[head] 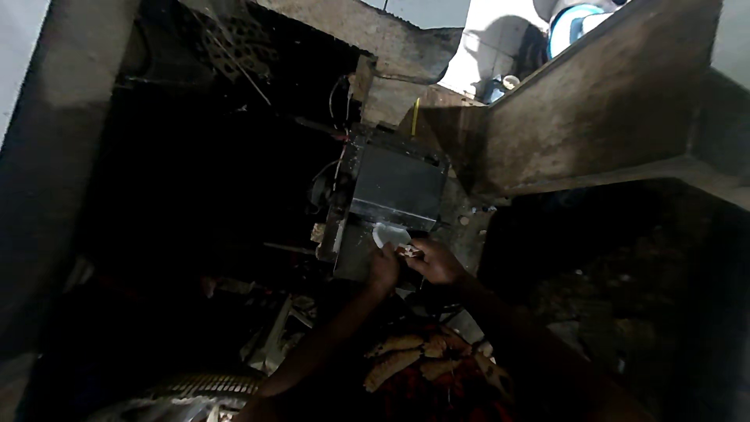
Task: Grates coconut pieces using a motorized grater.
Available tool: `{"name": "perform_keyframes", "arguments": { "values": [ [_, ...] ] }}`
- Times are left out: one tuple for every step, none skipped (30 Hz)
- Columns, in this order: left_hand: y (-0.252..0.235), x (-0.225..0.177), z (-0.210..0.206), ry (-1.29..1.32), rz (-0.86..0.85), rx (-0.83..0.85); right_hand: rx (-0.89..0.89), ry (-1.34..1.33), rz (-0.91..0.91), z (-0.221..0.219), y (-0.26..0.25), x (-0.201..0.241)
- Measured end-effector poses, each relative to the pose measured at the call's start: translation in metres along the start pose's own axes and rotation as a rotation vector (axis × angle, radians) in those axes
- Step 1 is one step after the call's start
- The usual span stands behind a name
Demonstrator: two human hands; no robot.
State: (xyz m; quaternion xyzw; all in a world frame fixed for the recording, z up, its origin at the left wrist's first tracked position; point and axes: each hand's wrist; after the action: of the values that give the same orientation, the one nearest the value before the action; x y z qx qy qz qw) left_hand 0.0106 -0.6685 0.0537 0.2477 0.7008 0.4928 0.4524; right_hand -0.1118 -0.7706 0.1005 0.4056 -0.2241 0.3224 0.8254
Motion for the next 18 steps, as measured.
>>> {"name": "perform_keyframes", "arguments": {
  "values": [
    [-0.001, 0.0, -0.001, 0.003, -0.008, 0.003, 0.001, -0.002, 0.009, 0.0, -0.001, -0.002],
    [-0.001, 0.001, -0.001, 0.014, -0.018, 0.0, 0.003, -0.005, 0.016, 0.0, -0.001, -0.003],
    [-0.002, 0.001, -0.002, 0.019, -0.028, -0.005, 0.005, -0.008, 0.019, 0.0, -0.002, -0.004],
    [-0.003, 0.001, -0.003, 0.012, -0.033, -0.01, 0.002, -0.011, 0.02, 0.0, -0.002, -0.005],
    [-0.003, 0.0, -0.003, 0.002, -0.034, -0.017, -0.002, -0.012, 0.021, 0.0, -0.002, -0.006],
    [-0.005, 0.001, -0.004, -0.009, -0.036, -0.027, -0.007, -0.013, 0.023, 0.001, -0.003, -0.007],
    [-0.007, 0.001, -0.004, -0.019, -0.036, -0.033, -0.011, -0.016, 0.023, 0.001, -0.003, -0.007],
    [-0.007, 0.0, -0.003, -0.024, -0.034, -0.038, -0.012, -0.02, 0.023, 0.001, -0.003, -0.008],
    [-0.007, -0.001, -0.003, -0.025, -0.03, -0.037, -0.012, -0.024, 0.023, 0.001, -0.004, -0.008],
    [-0.006, -0.002, -0.003, -0.02, -0.029, -0.035, -0.01, -0.026, 0.022, 0.001, -0.005, -0.007],
    [-0.007, -0.003, -0.003, -0.014, -0.033, -0.035, -0.012, -0.024, 0.023, 0.001, -0.005, -0.008],
    [-0.008, -0.003, -0.004, -0.002, -0.039, -0.035, -0.018, -0.02, 0.024, 0.001, -0.006, -0.008],
    [-0.01, -0.002, -0.004, 0.017, -0.04, -0.034, -0.017, -0.014, 0.022, 0.0, -0.006, -0.008],
    [-0.011, -0.002, -0.004, 0.037, -0.043, -0.038, -0.013, -0.01, 0.017, 0.0, -0.006, -0.008],
    [-0.013, -0.002, -0.004, 0.049, -0.041, -0.039, -0.015, -0.008, 0.01, -0.001, -0.007, -0.007],
    [-0.014, -0.003, -0.004, 0.051, -0.032, -0.039, -0.026, -0.006, 0.005, -0.002, -0.008, -0.006],
    [-0.014, -0.005, -0.004, 0.052, -0.031, -0.043, -0.035, -0.006, -0.003, -0.002, -0.009, -0.006],
    [-0.014, -0.007, -0.003, 0.056, -0.028, -0.048, -0.038, -0.004, -0.017, -0.003, -0.009, -0.005]
  ]
}}
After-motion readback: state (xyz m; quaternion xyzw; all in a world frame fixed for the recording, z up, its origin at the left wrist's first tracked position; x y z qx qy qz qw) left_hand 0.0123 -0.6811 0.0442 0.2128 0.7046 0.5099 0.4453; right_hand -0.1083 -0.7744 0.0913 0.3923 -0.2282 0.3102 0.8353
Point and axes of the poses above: each hand's wrist, its own y-axis away from the middle knuckle, its own z-axis out of the back of the hand, x = y × z, and after that the axes turned 6 degrees about z, right-handed
